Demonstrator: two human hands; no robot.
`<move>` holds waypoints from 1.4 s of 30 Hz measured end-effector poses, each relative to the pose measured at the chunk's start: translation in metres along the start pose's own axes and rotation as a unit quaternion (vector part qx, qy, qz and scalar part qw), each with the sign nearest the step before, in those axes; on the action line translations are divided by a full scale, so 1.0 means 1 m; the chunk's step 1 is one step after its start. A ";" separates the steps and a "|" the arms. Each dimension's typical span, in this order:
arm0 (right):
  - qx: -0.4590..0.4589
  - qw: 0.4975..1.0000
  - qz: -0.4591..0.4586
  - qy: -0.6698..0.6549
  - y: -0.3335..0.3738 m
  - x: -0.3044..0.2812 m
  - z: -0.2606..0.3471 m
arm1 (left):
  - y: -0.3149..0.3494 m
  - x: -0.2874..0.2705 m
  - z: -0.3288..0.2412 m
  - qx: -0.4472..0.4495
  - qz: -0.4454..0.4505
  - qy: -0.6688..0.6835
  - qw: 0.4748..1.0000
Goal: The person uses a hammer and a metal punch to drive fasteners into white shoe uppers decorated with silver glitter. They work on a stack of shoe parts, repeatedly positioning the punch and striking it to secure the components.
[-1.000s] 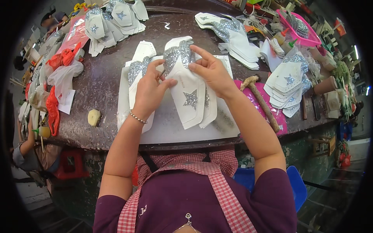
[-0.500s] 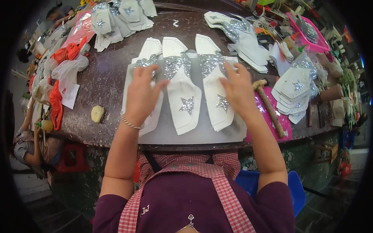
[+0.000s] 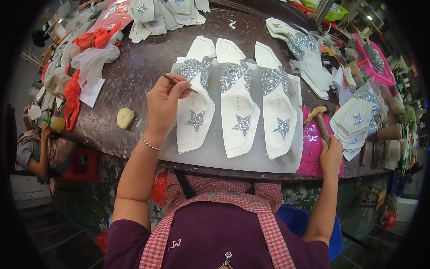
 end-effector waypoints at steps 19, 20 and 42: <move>-0.099 0.829 -0.013 -0.551 -0.034 -0.106 0.200 | -0.003 0.022 0.001 0.081 0.028 -0.211 0.974; -0.145 0.831 -0.019 -0.537 -0.038 -0.116 0.220 | -0.003 0.023 -0.003 0.086 0.031 -0.219 0.972; -0.112 0.826 0.053 -0.550 -0.045 -0.098 0.251 | 0.002 0.018 0.023 0.004 0.037 -0.145 0.989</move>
Point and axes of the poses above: each hand's wrist, its own y-axis away from the middle knuckle, its own x-axis out of the palm, z = x × y, the point moved 9 cm from there along -y, towards the middle knuckle, and after that the axes turned 8 degrees about -x, right-handed, at the moved point
